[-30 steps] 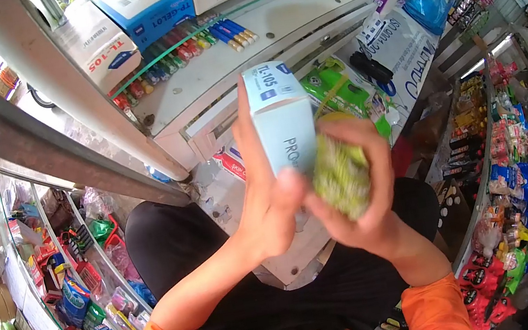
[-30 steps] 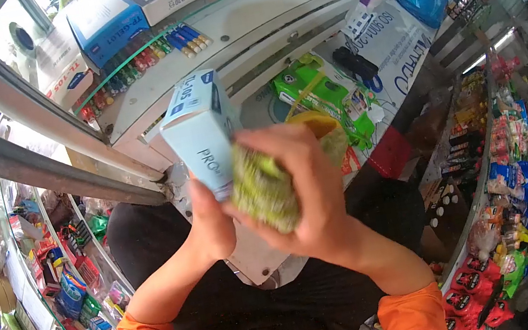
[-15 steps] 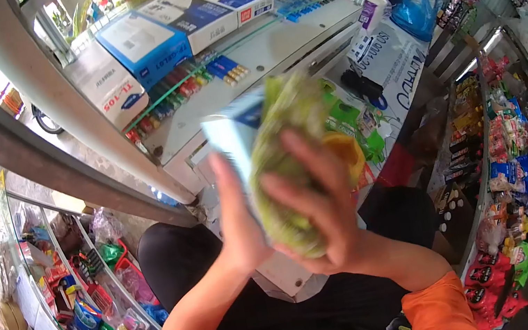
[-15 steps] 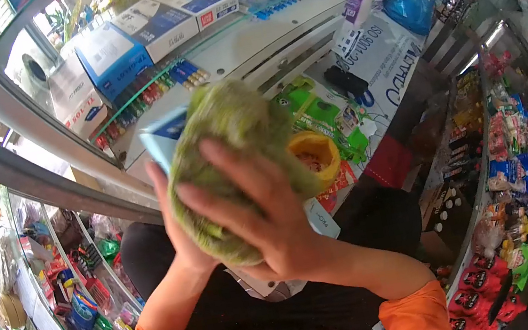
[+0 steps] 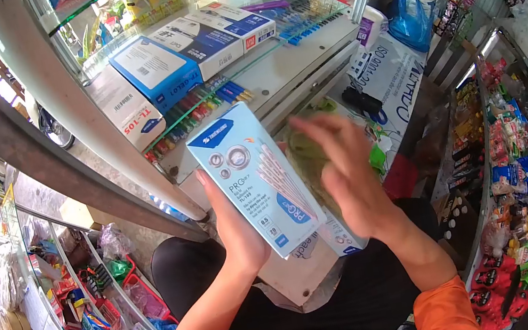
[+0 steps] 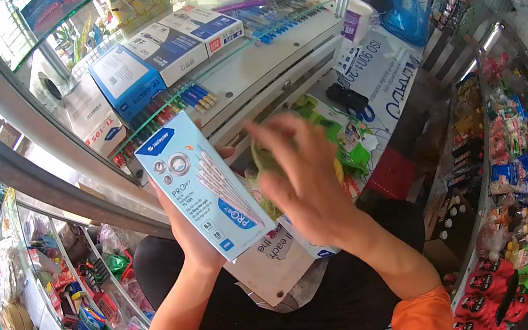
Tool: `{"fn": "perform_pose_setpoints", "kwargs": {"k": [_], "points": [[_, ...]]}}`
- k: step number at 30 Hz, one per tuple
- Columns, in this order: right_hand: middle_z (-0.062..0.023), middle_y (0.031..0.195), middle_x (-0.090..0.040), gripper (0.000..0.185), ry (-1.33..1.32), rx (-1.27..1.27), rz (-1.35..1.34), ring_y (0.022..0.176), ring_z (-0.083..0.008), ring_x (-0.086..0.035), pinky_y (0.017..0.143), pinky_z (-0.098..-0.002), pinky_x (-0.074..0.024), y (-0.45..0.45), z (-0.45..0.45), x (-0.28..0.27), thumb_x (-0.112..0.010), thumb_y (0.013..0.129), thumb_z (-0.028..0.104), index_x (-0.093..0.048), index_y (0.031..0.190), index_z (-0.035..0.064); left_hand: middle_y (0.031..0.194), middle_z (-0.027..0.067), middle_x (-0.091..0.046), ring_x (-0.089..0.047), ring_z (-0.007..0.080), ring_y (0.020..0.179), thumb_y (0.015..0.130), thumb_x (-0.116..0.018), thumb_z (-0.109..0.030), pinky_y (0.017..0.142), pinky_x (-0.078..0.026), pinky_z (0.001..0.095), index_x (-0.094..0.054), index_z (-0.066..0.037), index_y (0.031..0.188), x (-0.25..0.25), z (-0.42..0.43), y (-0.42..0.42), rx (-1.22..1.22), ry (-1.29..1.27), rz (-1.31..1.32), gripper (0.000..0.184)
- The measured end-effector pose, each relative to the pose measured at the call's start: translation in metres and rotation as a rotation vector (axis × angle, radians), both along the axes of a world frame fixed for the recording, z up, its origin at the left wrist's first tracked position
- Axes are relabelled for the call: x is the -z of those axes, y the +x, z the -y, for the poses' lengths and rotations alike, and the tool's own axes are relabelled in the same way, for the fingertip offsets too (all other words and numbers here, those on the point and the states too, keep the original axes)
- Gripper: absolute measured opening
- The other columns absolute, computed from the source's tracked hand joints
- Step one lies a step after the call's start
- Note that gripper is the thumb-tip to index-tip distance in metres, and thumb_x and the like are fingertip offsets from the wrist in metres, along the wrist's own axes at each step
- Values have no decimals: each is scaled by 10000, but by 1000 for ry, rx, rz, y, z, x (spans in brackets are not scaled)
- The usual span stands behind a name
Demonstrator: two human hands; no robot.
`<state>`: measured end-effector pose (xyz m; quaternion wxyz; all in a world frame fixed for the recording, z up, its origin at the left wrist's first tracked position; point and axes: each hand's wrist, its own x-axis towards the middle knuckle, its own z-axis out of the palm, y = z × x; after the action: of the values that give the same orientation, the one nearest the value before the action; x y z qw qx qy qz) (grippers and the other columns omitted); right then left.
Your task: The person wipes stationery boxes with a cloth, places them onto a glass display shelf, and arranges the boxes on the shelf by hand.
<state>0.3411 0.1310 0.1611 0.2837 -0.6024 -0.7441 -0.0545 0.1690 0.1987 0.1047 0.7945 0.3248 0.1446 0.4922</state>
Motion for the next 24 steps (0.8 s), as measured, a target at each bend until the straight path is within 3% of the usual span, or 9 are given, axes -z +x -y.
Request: {"fn": "perform_pose_setpoints", "kwargs": {"k": [5, 7, 8, 10, 11, 13, 17, 20, 24], "points": [[-127, 1166, -562, 614, -175, -341, -874, 933, -117, -552, 781, -251, -461, -22, 3, 15, -582, 1013, 296, -348, 1532, 67, 1431, 157, -508, -513, 313, 1290, 1006, -211, -694, 1119, -398, 464, -366, -79, 1493, -1, 3, 8, -126, -27, -108, 800], [-157, 1476, -449, 589, -200, -140, -893, 1364, -216, -433, 1127, -346, -335, -3, -2, 3, -502, 1035, 306, -352, 1507, -13, 1498, 150, -455, -506, 280, 1262, 1056, -280, -576, 1105, -378, 433, -340, -67, 1525, -5, -3, 12, -197, 41, -101, 694], [-125, 1456, -465, 563, -169, -76, -1001, 1344, -202, -447, 1128, -341, -335, 4, -10, -5, -490, 1045, 308, -368, 1499, -1, 1506, 145, -449, -501, 250, 1235, 1066, -317, -512, 1086, -368, 404, -323, -61, 1540, -10, -6, 7, -157, 185, -243, 654], [-45, 1306, -560, 494, -15, 55, -1163, 1024, -85, -552, 796, -246, -438, 30, -34, -8, -487, 1056, 346, -438, 1450, 52, 1511, 128, -452, -477, 177, 1162, 1065, -412, -356, 1015, -357, 329, -298, -49, 1565, -12, -8, 4, -85, 333, -307, 597], [1, 1172, -589, 446, 113, 107, -1199, 845, -46, -505, 660, -220, -366, 44, -55, -12, -506, 1051, 359, -496, 1383, 62, 1511, 128, -452, -477, 177, 1162, 1065, -412, -356, 1015, -357, 329, -298, -49, 1565, -12, -8, 3, -88, 335, -302, 597], [1, 1056, -599, 408, 110, 188, -1088, 844, -56, -485, 701, -230, -377, 82, -91, -26, -527, 1037, 389, -584, 1279, 66, 1505, 130, -456, -487, 179, 1168, 1060, -427, -352, 1017, -364, 324, -327, -44, 1552, -13, -7, 2, -33, 386, -354, 589], [-68, 1234, -638, 529, 105, 234, -712, 1124, -164, -571, 967, -302, -408, 145, -172, -20, -515, 1023, 445, -579, 1343, 30, 1458, 121, -503, -514, 168, 1143, 1056, -432, -315, 998, -387, 316, -382, -24, 1515, -7, -8, 3, 17, 362, -343, 546], [-167, 1311, -638, 525, 61, 245, -702, 1231, -291, -584, 1007, -351, -424, 148, -213, -18, -516, 1007, 456, -636, 1281, 25, 1440, 123, -518, -535, 162, 1113, 1059, -429, -302, 988, -404, 314, -399, -13, 1501, -12, -7, 1, 21, 387, -361, 529], [-186, 1042, -704, 457, 38, 223, -218, 1071, -368, -625, 952, -415, -468, 146, -233, -37, -539, 963, 500, -766, 1094, 126, 1442, 134, -514, -556, 169, 1120, 1062, -435, -264, 980, -420, 314, -400, -2, 1496, -14, -10, -3, 36, 446, -383, 508]]}}
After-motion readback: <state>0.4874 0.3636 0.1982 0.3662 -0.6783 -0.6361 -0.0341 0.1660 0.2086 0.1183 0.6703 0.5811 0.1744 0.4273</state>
